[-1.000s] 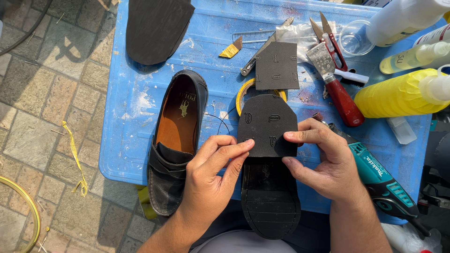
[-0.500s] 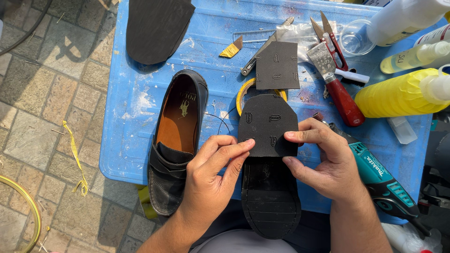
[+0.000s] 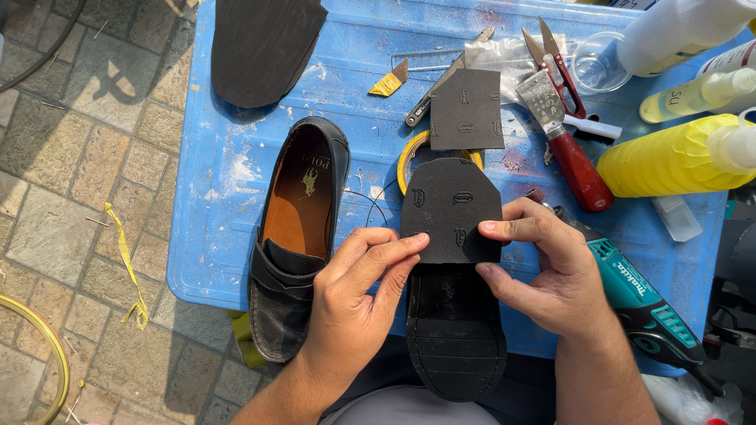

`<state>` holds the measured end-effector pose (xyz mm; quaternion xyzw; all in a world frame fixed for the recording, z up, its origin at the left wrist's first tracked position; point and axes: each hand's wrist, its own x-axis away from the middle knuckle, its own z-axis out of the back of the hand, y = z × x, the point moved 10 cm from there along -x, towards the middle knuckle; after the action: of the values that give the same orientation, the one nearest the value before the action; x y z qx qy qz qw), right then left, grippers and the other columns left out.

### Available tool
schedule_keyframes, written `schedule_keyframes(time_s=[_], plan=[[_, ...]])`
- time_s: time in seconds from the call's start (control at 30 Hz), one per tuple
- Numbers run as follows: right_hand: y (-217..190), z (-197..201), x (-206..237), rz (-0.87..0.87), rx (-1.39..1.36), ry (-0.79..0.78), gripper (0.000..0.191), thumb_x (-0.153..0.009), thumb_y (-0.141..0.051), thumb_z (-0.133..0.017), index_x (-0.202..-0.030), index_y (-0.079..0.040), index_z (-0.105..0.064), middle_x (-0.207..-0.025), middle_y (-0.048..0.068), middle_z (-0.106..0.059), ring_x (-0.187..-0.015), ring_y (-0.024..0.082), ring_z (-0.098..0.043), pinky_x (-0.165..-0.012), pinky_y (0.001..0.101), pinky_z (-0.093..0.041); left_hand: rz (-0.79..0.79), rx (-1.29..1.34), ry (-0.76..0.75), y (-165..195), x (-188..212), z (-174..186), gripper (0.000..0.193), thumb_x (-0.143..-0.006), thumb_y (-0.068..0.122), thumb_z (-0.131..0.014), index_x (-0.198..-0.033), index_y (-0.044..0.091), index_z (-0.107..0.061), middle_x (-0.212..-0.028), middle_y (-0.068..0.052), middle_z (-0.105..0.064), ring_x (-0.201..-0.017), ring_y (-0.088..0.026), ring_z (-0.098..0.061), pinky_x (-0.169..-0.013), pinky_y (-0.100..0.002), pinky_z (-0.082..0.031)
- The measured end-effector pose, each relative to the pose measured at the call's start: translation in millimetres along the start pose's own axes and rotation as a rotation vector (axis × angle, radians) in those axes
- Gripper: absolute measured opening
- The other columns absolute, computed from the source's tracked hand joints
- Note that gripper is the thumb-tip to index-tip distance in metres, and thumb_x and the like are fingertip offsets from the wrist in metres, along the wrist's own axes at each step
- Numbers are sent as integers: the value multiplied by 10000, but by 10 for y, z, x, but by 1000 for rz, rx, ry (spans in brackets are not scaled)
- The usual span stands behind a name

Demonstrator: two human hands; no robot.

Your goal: The person places a black rubber insole onto the sole of a black loafer to check the fit. They then use a ruler and a utility knife to cut a strip of black material on a blue workbench.

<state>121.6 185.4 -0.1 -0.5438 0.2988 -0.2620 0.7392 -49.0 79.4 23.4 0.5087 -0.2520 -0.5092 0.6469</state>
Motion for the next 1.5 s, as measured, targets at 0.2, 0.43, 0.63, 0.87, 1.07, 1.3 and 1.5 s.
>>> schedule_keyframes(time_s=[0.2, 0.43, 0.63, 0.87, 1.07, 1.3, 1.5], plan=[[8, 4, 10, 1, -6, 4, 457, -764, 11, -809, -1201, -56, -693, -1111, 73, -674, -1046, 150, -639, -960, 281, -513, -12, -13, 12, 24, 1, 19, 220, -949, 36, -733, -1165, 76, -750, -1029, -60, -696, -847, -110, -715, -657, -197, -590], [-32, 18, 15, -11, -81, 13, 459, -782, 32, -792, -1229, -2, -694, -1001, 53, -687, -935, 122, -630, -888, 251, -500, -15, 31, 14, 47, -33, 26, 240, -939, 10, -735, -1169, 75, -746, -1035, -66, -709, -894, -125, -745, -746, -199, -653], [87, 106, 100, -130, -195, 139, 385, -836, 79, -728, -1215, 52, -667, -1127, 85, -705, -1029, 93, -645, -919, 228, -507, 38, 70, -34, 57, -71, 53, 239, -939, 17, -731, -1172, 69, -746, -1007, -72, -735, -877, -126, -748, -731, -208, -633], [316, 150, 249, -283, -311, 190, 393, -874, 97, -760, -1263, 67, -709, -1051, 55, -692, -798, 18, -603, -678, 139, -442, 104, 92, -71, 16, -115, 47, 219, -938, 20, -724, -1150, 67, -752, -998, -67, -764, -867, -118, -755, -715, -207, -622], [247, 130, 211, -222, -307, 169, 386, -877, 95, -746, -1257, 71, -687, -1109, 76, -701, -969, 63, -641, -829, 188, -510, 94, 108, -70, 19, -130, 45, 214, -941, 10, -716, -1147, 62, -748, -1020, -70, -761, -895, -122, -756, -752, -209, -636], [215, 116, 190, -189, -293, 161, 389, -876, 96, -739, -1259, 77, -675, -1142, 89, -703, -1034, 87, -652, -904, 217, -526, 95, 103, -65, -2, -115, 41, 217, -941, 16, -719, -1150, 67, -751, -1024, -70, -766, -897, -121, -761, -752, -211, -637], [306, 137, 236, -257, -304, 178, 405, -874, 99, -756, -1273, 83, -688, -1095, 76, -688, -930, 64, -629, -785, 182, -490, 94, 115, -57, -7, -102, 49, 218, -946, 21, -721, -1156, 72, -750, -1019, -68, -766, -896, -124, -760, -746, -211, -634]])
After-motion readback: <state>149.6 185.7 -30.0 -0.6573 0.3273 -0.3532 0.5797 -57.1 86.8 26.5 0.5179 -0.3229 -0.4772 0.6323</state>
